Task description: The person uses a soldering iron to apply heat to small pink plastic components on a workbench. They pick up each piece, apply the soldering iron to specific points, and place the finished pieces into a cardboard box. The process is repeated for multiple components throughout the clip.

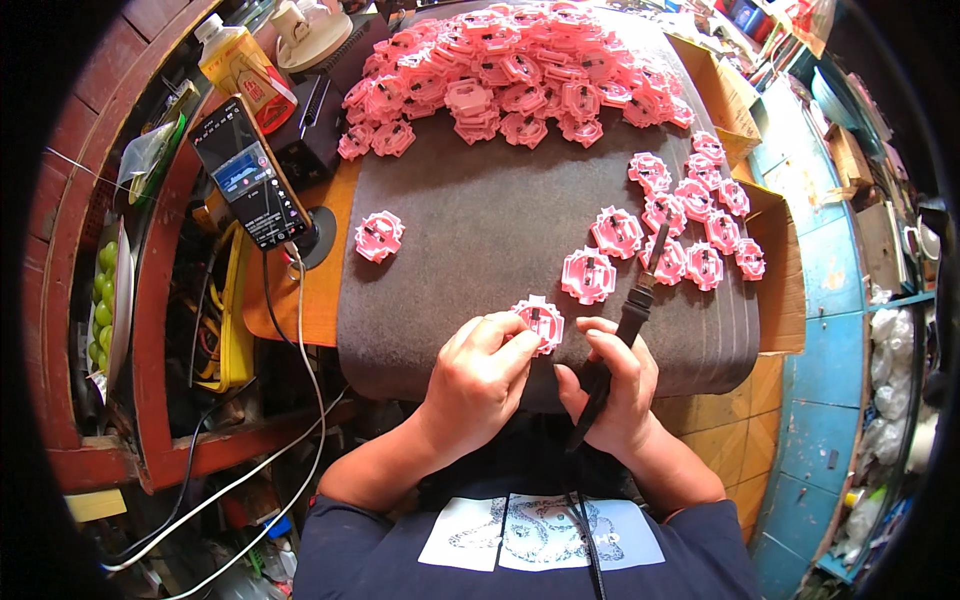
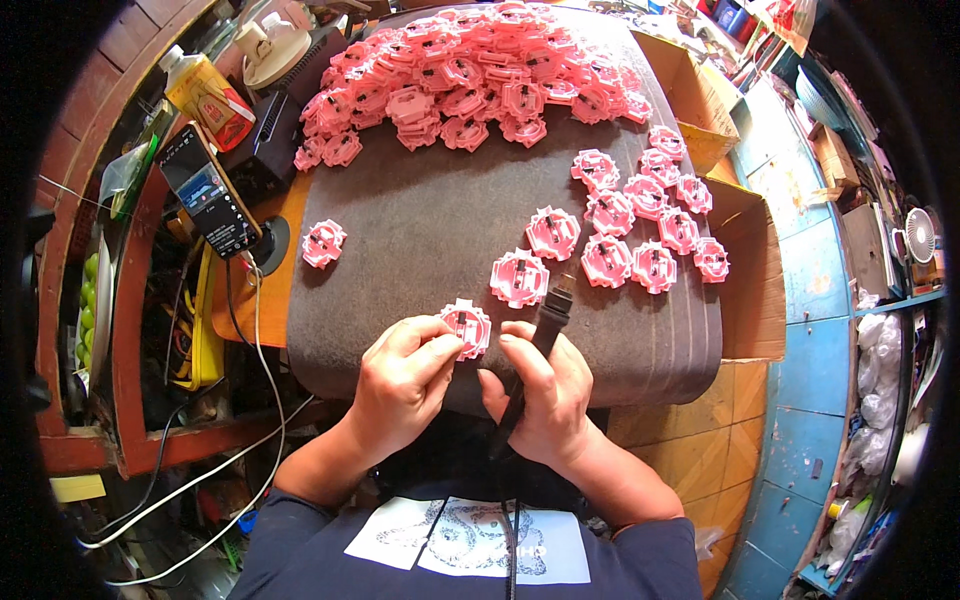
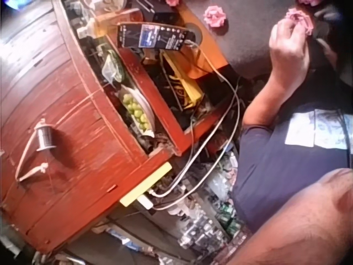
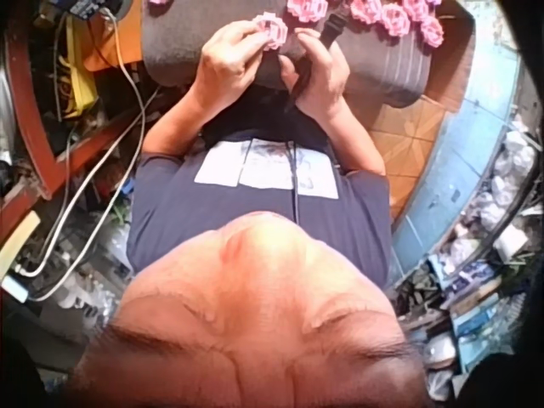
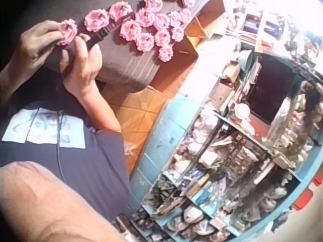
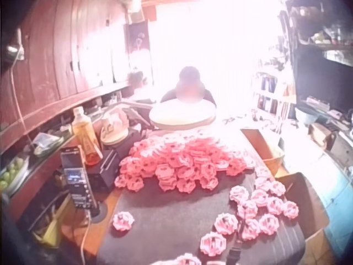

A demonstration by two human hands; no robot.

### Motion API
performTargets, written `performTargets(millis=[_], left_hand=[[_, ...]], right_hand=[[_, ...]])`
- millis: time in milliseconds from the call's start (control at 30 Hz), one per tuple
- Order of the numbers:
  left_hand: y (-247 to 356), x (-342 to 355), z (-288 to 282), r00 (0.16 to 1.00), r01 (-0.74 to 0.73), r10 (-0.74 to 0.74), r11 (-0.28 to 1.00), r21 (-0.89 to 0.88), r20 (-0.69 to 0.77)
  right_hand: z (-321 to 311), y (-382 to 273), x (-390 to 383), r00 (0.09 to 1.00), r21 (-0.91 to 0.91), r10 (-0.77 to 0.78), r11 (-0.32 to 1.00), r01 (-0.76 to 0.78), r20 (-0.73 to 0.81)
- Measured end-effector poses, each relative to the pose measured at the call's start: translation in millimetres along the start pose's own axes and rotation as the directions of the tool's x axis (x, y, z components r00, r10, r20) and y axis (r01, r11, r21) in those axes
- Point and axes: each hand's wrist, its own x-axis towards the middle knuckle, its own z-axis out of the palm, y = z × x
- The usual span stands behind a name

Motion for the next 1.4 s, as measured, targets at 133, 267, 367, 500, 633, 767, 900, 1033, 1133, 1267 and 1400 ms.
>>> performTargets(millis=[133, 267, 367, 500, 633, 767, 900, 1033, 1133, 1267, 1400], left_hand=[[-1.3, -0.1, 0.8, 1.000, 0.007, -0.008, 0.999, -0.041, -0.010], [-6.8, -0.7, -2.4, 1.000, 0.004, -0.003, 0.995, -0.104, 0.010], [-9.6, -2.2, -11.0, 0.999, 0.046, -0.046, 0.974, -0.221, 0.005], [-42.0, 5.7, -44.2, 0.962, 0.118, -0.097, 0.991, 0.069, -0.253], [-89.5, 19.3, -74.0, 0.943, 0.292, -0.178, 0.849, 0.441, -0.282], [-100.0, 16.3, -70.3, 0.965, 0.254, -0.207, 0.889, 0.381, -0.161], [-41.4, 5.8, -39.0, 0.989, 0.149, -0.142, 0.953, 0.264, -0.043], [-6.2, -9.2, -16.6, 0.998, 0.060, -0.064, 0.985, 0.164, 0.016], [3.7, -13.3, -12.5, 0.998, 0.026, -0.033, 0.992, 0.120, 0.054], [1.5, -12.9, -12.5, 0.998, 0.020, -0.025, 0.995, 0.094, 0.052], [0.4, -11.7, -14.7, 0.998, 0.008, -0.014, 0.997, 0.080, 0.063]], right_hand=[[4.1, -4.1, 12.5, 0.996, -0.015, 0.004, 1.000, -0.003, 0.087], [11.6, -6.6, 23.8, 0.993, 0.064, -0.033, 0.998, 0.026, 0.116], [12.9, -3.8, 27.8, 0.984, 0.068, -0.025, 0.998, 0.013, 0.177], [13.9, -8.1, 36.7, 0.982, 0.020, 0.035, 0.999, -0.039, 0.187], [11.9, -3.2, 43.9, 0.977, -0.066, 0.063, 0.997, -0.051, 0.203], [10.5, 4.3, 45.3, 0.992, -0.139, 0.065, 0.989, -0.050, 0.108], [4.3, 2.1, 24.0, 0.999, 0.035, -0.011, 0.999, 0.009, 0.041], [11.9, -8.9, 7.7, 0.998, 0.173, -0.034, 0.985, 0.023, 0.057], [12.4, -11.3, 9.4, 0.994, 0.130, -0.082, 0.989, 0.072, 0.071], [9.3, -9.0, 8.7, 0.989, 0.159, -0.078, 0.986, 0.057, 0.127], [10.5, -11.7, 12.0, 0.990, 0.173, -0.066, 0.984, 0.044, 0.123]])
